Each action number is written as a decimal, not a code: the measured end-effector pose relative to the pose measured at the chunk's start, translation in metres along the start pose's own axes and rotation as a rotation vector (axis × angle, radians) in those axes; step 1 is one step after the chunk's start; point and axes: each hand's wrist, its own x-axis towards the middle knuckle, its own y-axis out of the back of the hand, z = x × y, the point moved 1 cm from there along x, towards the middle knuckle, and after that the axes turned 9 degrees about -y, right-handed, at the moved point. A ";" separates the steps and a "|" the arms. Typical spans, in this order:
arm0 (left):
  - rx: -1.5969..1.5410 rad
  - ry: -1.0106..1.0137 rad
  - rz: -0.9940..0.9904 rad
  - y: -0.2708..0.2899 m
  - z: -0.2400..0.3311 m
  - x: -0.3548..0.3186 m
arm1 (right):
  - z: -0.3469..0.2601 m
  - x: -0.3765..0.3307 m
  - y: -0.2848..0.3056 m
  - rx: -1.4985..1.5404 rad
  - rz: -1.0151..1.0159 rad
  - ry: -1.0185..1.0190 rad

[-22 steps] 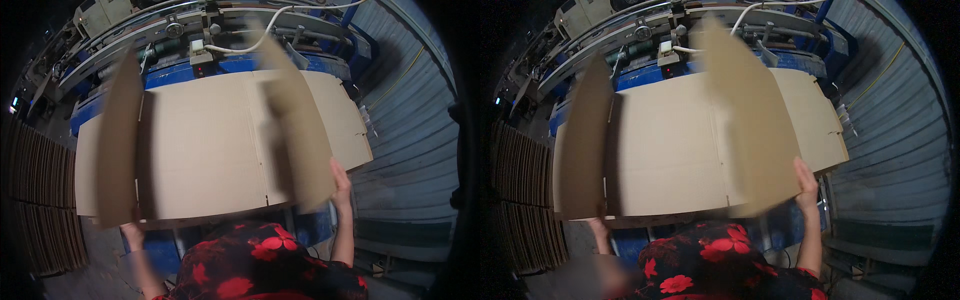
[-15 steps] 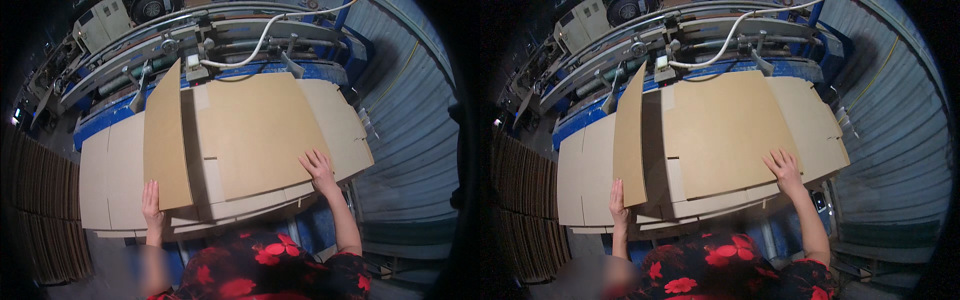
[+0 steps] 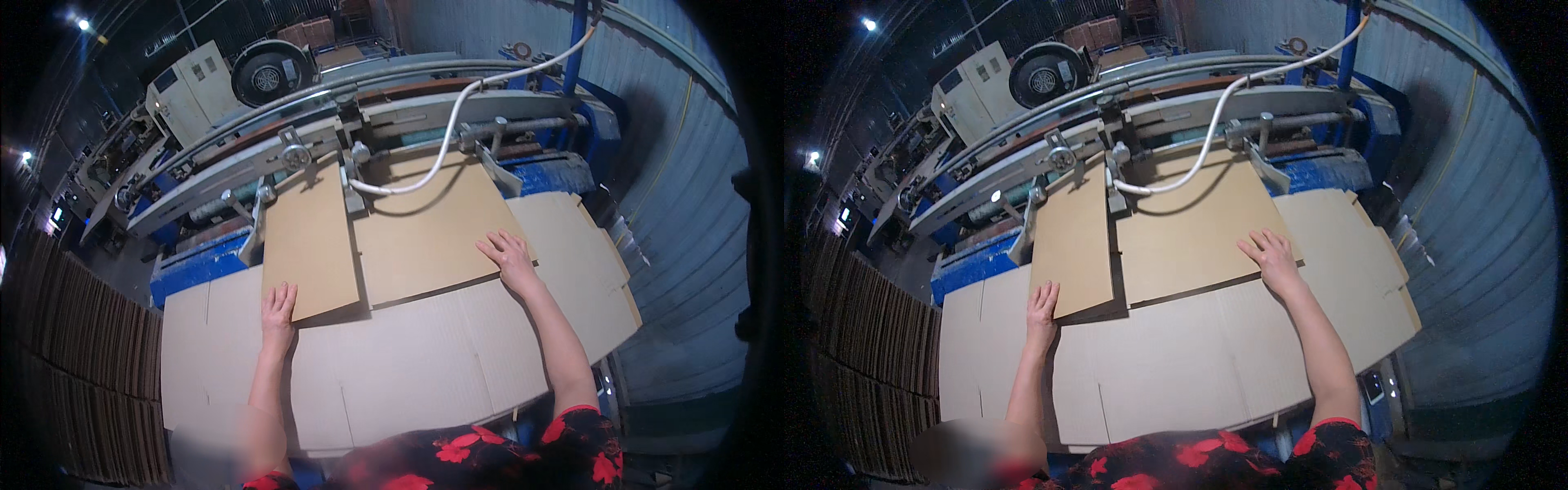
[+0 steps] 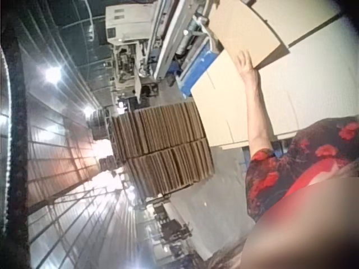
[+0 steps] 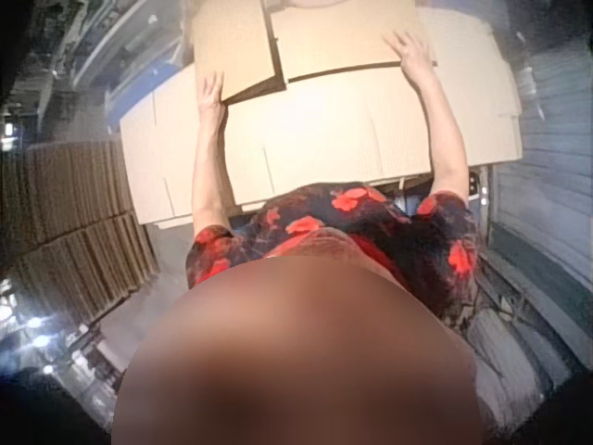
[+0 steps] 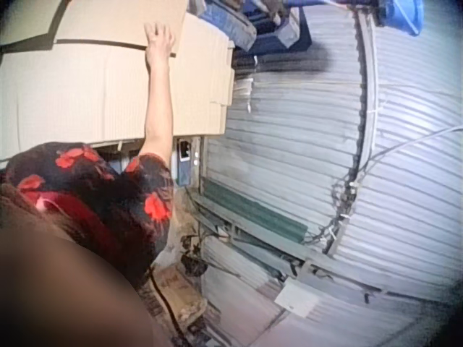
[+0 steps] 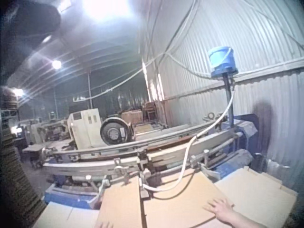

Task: The person repeatedly picks up flat cardboard sheets from a stack and places them onto a blue machine. The person handles the sheets one at a time, aligning them on the machine's surface.

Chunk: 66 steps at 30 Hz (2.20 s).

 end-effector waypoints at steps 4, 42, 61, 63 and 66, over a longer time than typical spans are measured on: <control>-0.012 0.002 0.013 -0.023 -0.029 0.049 | 0.013 0.063 -0.023 -0.013 -0.015 0.010; -1.163 1.293 1.311 0.219 -0.093 -0.317 | 0.039 -0.240 0.089 0.772 0.722 -1.120; -1.036 1.142 0.681 0.240 0.017 -0.275 | -0.040 -0.265 0.175 1.239 0.599 -0.825; -0.793 1.207 0.401 0.217 0.051 -0.262 | -0.041 -0.269 0.157 1.400 0.435 -0.695; -0.535 0.751 0.151 0.167 0.079 -0.217 | -0.055 -0.258 0.135 0.349 -0.034 -0.206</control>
